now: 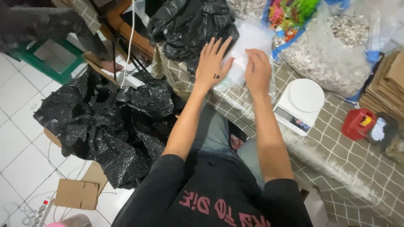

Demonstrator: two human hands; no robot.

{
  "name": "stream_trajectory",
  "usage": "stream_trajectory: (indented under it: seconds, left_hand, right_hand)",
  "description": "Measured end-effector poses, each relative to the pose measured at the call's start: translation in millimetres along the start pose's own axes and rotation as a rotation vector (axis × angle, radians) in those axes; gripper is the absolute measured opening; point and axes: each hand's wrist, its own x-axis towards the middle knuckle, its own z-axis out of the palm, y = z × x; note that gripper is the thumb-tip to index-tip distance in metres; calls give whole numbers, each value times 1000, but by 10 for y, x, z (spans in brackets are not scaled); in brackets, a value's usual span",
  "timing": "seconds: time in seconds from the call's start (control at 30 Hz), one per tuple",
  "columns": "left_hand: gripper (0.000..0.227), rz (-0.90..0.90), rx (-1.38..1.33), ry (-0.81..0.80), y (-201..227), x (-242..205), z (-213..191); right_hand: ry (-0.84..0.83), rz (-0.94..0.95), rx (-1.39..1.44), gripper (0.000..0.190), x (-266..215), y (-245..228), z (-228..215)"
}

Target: Packaging and weighing small white gravel into plastic bags using a scoop and a digital scale.

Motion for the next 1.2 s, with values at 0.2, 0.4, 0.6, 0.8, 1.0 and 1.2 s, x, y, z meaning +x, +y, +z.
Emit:
stream_trajectory:
  seconds: [0.2, 0.4, 0.6, 0.8, 1.0, 1.2]
  left_hand:
    - [59, 124, 269, 131, -109, 20, 132]
    - [88, 121, 537, -80, 286, 165, -344]
    - [60, 225, -792, -149, 872, 627, -94]
    - [68, -157, -1464, -190, 984, 1397, 1735]
    - [26, 133, -1061, -129, 1701, 1491, 1155]
    - [27, -22, -1653, 38, 1724, 1957, 1752]
  right_hand:
    - [257, -34, -86, 20, 145, -328, -242]
    - [263, 45, 266, 30, 531, -524, -767]
    - [379, 398, 699, 44, 497, 385, -1113]
    - [521, 320, 389, 50, 284, 837, -1625]
    - [541, 465, 105, 49, -53, 1116, -1770]
    - [351, 580, -82, 41, -91, 1068, -1822]
